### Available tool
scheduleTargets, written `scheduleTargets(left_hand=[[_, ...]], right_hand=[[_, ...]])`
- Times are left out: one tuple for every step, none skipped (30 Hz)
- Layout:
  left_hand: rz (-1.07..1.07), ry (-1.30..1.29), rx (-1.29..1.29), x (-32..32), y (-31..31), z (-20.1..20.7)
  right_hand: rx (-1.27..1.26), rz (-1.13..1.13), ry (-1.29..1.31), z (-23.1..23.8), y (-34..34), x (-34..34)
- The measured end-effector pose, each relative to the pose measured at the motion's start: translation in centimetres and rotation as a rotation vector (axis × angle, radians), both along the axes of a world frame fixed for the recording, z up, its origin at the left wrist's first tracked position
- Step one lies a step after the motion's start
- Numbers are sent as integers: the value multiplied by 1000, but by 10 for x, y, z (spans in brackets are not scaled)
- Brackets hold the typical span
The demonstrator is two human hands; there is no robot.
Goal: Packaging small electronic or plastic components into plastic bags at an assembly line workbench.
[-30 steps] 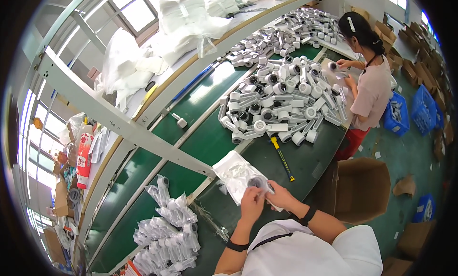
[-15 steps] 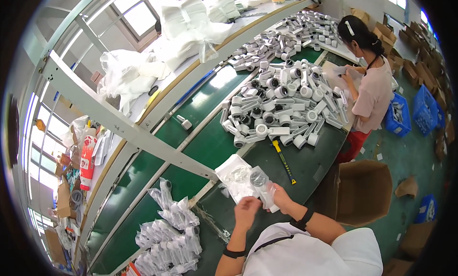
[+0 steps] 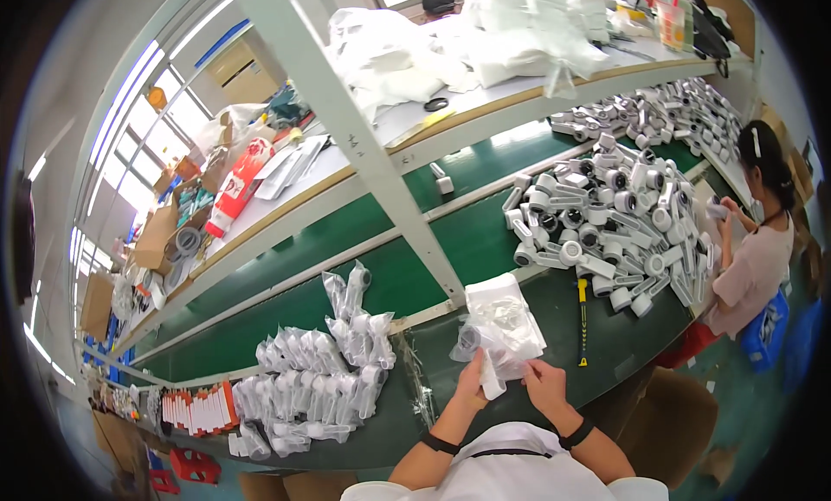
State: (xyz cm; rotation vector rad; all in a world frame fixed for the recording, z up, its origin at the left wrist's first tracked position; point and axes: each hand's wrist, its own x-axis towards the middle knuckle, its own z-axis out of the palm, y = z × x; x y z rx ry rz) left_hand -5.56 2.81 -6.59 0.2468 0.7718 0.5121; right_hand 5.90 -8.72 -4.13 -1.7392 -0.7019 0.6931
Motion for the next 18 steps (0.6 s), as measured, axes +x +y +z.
scheduleTargets(left_hand=[[14,6,-13,-2,4,10],[27,12,-27,-6,8,16],[38,7,-28,-10,13,13],[87,57,27,-19,20,6],[134,109,79,-30,28,-4],[175,114,91,-45,40,-16],[236,246,102,-56,53,-10],[320,298,146,-67,66,9],[375,350,282,-93,86,-4],[445,478,342,-120,109,-15],[457,636,505,-138,133,-7],[435,832,595,-175,162,-18],[511,902,686,-215,189,-34],[514,1131,754,-201,208,0],[535,1118,706,-224,230,0],[550,1104,657,-246,254,-4],[514,1186,647,-256,275,-6],[473,1264,640,-264,297,-8]], right_hand=[[-2,12,-5,2,1,-2],[25,-41,120,8,2,-6],[50,-95,245,12,2,-8],[53,-76,242,15,2,-9],[57,-67,255,15,2,-10],[62,-60,267,16,1,-10],[58,-58,264,17,-1,-7],[0,-21,287,19,-3,-3],[-54,33,311,21,-4,-2],[-54,44,310,20,-5,-1],[-93,41,326,16,-8,3],[-129,54,343,16,-10,3],[-141,78,337,18,-8,3],[-153,39,328,12,-12,9],[-183,40,343,11,-12,9],[-214,36,359,9,-11,9],[-221,21,354,8,-12,10],[-243,13,344,6,-12,10]])
